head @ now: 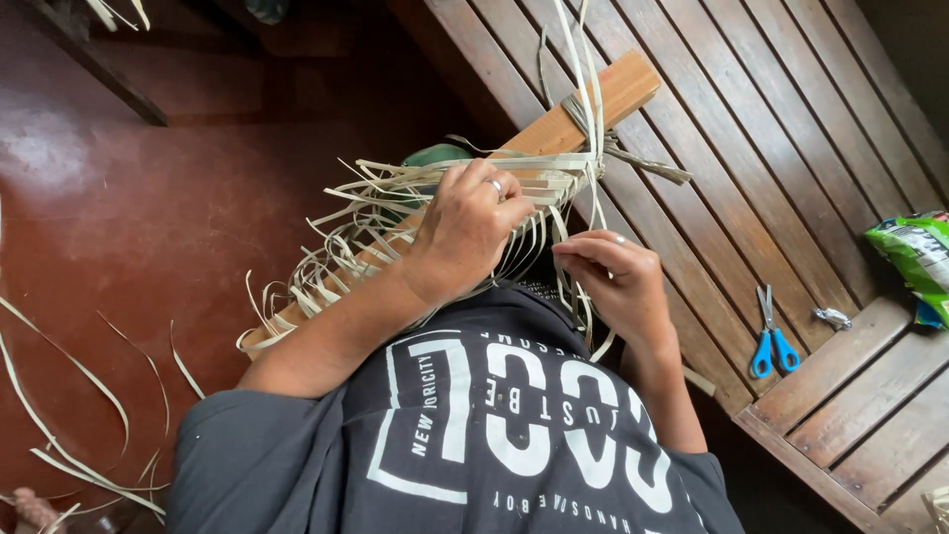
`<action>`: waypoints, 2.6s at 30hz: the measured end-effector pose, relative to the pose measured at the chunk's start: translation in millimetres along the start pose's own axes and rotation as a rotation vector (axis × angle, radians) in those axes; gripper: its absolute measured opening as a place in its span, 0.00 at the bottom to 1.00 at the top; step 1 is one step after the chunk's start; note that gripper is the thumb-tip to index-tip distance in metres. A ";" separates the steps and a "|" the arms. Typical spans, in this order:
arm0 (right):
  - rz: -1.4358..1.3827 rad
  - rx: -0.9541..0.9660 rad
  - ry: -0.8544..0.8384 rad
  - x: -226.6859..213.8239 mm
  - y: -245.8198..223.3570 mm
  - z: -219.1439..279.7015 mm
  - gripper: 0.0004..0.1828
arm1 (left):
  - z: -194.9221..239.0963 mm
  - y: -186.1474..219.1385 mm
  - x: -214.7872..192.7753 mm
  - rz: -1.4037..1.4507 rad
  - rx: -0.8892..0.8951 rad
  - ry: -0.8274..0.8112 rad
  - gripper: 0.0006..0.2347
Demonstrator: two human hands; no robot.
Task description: The person weaves thin, light-colored fiber strands around a wooden frame using both hands. They repeatedly pass the strands over and under existing weaves to build up a pattern on the frame.
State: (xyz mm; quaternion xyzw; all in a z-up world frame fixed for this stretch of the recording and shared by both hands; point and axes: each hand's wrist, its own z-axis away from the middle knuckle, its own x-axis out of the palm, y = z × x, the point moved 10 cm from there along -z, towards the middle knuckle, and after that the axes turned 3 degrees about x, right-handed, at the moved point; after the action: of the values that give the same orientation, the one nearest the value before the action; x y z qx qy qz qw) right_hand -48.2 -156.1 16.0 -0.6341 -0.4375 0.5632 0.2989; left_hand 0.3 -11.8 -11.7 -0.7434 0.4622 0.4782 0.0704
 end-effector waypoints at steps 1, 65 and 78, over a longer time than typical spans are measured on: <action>0.022 0.024 -0.015 5.0 3.1 -2.3 0.06 | 0.1 0.1 -1.6 -0.006 -0.003 0.006 0.05; -0.801 -0.219 0.067 -62.0 -33.8 -35.4 0.13 | 0.4 -1.3 -19.5 0.291 -0.115 0.098 0.05; -0.121 0.109 -0.138 9.5 -2.4 -37.4 0.07 | 18.1 -27.5 -0.3 0.330 -0.291 0.113 0.04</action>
State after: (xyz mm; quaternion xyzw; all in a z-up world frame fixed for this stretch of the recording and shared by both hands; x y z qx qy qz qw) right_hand -12.4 -142.3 20.8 -0.5491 -0.4630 0.6094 0.3357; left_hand 9.3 13.8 -30.4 -0.6856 0.5070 0.5026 -0.1428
